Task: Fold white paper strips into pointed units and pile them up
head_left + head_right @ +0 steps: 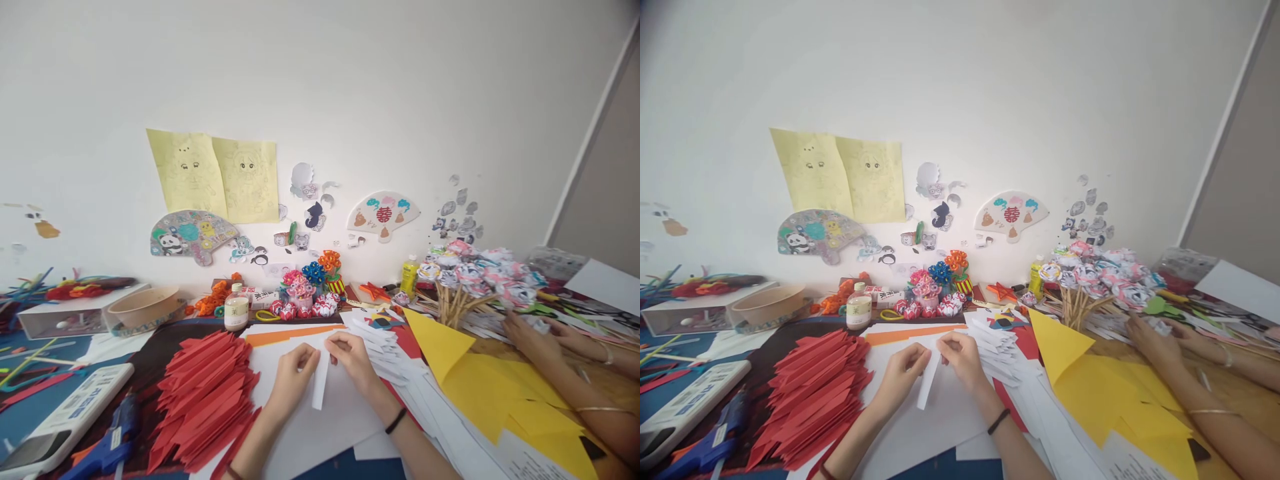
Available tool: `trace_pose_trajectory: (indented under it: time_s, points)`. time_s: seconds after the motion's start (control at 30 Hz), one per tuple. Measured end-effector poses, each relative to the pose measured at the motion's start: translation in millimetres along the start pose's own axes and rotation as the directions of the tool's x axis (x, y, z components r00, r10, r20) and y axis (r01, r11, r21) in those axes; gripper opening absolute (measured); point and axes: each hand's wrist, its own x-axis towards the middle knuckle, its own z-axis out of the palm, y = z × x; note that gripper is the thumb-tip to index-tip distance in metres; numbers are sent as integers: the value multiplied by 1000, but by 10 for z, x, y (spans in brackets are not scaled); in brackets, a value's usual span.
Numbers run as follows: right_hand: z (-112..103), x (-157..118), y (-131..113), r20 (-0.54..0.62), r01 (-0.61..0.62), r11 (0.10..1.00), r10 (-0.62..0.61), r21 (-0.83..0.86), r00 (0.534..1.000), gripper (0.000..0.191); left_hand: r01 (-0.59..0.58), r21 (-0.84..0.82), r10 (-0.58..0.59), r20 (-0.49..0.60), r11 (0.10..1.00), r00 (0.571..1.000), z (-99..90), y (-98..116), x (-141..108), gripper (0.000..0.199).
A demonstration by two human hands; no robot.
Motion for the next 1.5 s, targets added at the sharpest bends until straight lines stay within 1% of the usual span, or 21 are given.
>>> trace_pose_trajectory:
  time_s: [0.1, 0.23, 0.4, 0.57, 0.63, 0.73, 0.8, 0.83, 0.9, 1.0, 1.1, 1.13, 1.2, 1.3, 1.4, 1.5]
  points:
    - [-15, 5, 9, -60, 7, 1000, -7, -4, 998, 27, 2, -10, -2, 46, 1000, 999, 14, 6, -8, 34]
    - [-54, 14, -8, -79, 7, 1000, -6, 5, 997, 27, -28, 11, 27, 36, 1000, 999, 43, 45, -23, 33]
    - [-104, 14, -56, -211, 17, 1000, -17, 0, 977, 22, -34, 7, 33, 99, 999, 994, 96, 85, -43, 33]
    - [-111, 15, -57, -251, 37, 999, -31, 21, 968, 19, -54, 43, 50, 94, 998, 994, 110, 116, -64, 30]
    - [-156, 40, -42, -322, 49, 998, -35, 35, 946, 20, -56, 57, 49, 123, 997, 991, 112, 127, -91, 29]
    - [-299, 107, -30, -478, 63, 989, 9, 135, 878, 22, -90, 92, 72, 182, 992, 981, 139, 134, -146, 27]
    - [-404, 148, -35, -549, 93, 976, 30, 195, 835, 23, -108, 124, 82, 199, 986, 977, 166, 130, -173, 27]
    - [-443, 161, -40, -560, 99, 974, 34, 206, 828, 23, -108, 138, 80, 200, 985, 977, 176, 124, -179, 27]
    - [-474, 166, -53, -545, 87, 975, 40, 204, 837, 24, -92, 150, 66, 167, 984, 984, 177, 110, -170, 28]
    - [-391, 123, -82, -467, 44, 988, 29, 145, 884, 25, -44, 128, 37, 58, 991, 998, 128, 93, -124, 33]
    - [-226, 55, -124, -336, 20, 1000, -17, 8, 942, 26, -18, 70, 21, -50, 997, 999, 66, 94, -78, 37]
    - [-172, 34, -137, -283, 14, 1000, -21, -26, 959, 27, -16, 50, 20, -69, 999, 997, 54, 97, -69, 37]
    - [-83, 2, -155, -201, 7, 998, -18, -57, 979, 28, -17, 16, 18, -86, 1000, 996, 48, 102, -60, 36]
    - [-4, -17, -148, -86, -23, 997, 17, -72, 996, 29, -15, -3, 15, -99, 1000, 995, 58, 101, -60, 31]
    - [17, -14, -102, 25, -45, 996, 47, -74, 999, 29, -18, 4, 19, -113, 1000, 993, 52, 88, -59, 27]
    - [10, -6, -41, 87, -69, 993, 77, -93, 993, 31, -27, 11, 28, -108, 1000, 994, 30, 79, -53, 23]
